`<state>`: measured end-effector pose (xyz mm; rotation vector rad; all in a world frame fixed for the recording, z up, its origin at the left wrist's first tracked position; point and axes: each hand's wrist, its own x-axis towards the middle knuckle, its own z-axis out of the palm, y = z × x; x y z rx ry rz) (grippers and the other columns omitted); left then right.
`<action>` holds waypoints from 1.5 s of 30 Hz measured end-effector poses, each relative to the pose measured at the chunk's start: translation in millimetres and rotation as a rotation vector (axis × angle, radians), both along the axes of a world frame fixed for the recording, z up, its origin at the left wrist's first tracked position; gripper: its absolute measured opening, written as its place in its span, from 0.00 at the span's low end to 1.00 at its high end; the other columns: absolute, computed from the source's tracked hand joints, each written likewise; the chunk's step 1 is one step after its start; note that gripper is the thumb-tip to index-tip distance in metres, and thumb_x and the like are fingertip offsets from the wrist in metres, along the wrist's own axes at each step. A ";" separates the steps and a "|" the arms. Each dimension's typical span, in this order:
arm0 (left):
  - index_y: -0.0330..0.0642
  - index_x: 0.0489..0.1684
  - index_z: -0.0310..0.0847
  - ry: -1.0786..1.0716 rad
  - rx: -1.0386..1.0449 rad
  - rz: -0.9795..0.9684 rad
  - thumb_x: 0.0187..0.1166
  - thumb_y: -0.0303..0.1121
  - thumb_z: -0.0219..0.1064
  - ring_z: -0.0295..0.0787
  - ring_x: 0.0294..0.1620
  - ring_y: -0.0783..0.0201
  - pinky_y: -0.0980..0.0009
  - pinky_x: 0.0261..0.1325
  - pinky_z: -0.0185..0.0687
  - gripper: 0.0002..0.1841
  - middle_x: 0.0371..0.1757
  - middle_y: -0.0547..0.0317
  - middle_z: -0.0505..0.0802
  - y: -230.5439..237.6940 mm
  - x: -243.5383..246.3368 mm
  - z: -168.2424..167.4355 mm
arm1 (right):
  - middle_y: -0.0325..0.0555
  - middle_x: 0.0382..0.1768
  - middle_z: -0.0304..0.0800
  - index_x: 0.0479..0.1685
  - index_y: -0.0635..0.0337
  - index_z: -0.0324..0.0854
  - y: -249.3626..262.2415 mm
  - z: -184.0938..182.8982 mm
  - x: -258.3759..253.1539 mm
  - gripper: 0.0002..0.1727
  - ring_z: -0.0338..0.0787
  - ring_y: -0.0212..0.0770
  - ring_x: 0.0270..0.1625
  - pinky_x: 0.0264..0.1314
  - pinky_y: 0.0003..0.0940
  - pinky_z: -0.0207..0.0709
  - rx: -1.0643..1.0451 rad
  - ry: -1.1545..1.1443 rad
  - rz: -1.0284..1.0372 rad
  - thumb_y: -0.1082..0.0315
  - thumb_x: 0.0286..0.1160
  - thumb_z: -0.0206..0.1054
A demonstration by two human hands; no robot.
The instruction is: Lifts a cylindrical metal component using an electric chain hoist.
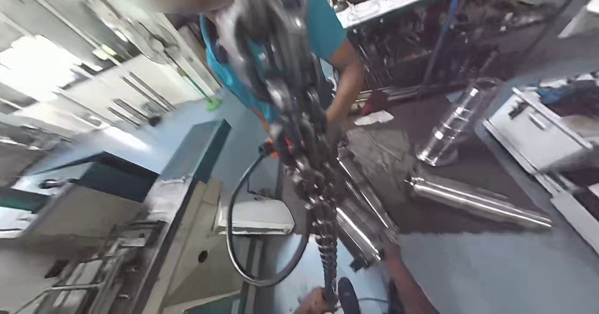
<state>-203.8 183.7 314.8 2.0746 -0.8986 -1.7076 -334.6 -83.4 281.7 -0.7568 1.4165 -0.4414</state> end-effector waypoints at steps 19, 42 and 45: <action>0.33 0.44 0.90 -0.230 0.032 0.175 0.74 0.44 0.74 0.91 0.50 0.46 0.43 0.61 0.82 0.19 0.44 0.41 0.94 -67.1 -14.9 -26.7 | 0.67 0.64 0.83 0.77 0.72 0.68 -32.7 41.9 -12.6 0.37 0.87 0.55 0.61 0.62 0.55 0.83 0.083 0.065 -0.028 0.53 0.79 0.72; 0.34 0.61 0.86 -0.261 0.079 0.676 0.77 0.32 0.69 0.90 0.61 0.45 0.45 0.69 0.79 0.17 0.57 0.39 0.93 -152.8 -100.1 -41.7 | 0.64 0.60 0.83 0.78 0.67 0.66 -74.4 99.0 -19.0 0.39 0.86 0.54 0.55 0.53 0.53 0.83 0.187 0.114 0.118 0.49 0.76 0.74; 0.32 0.74 0.77 -0.171 -0.059 0.861 0.75 0.26 0.71 0.89 0.62 0.45 0.47 0.68 0.82 0.25 0.66 0.37 0.89 -149.4 -104.5 -40.1 | 0.65 0.63 0.83 0.78 0.69 0.67 -74.6 108.9 -17.6 0.40 0.86 0.56 0.60 0.59 0.55 0.83 0.174 0.107 0.105 0.49 0.75 0.74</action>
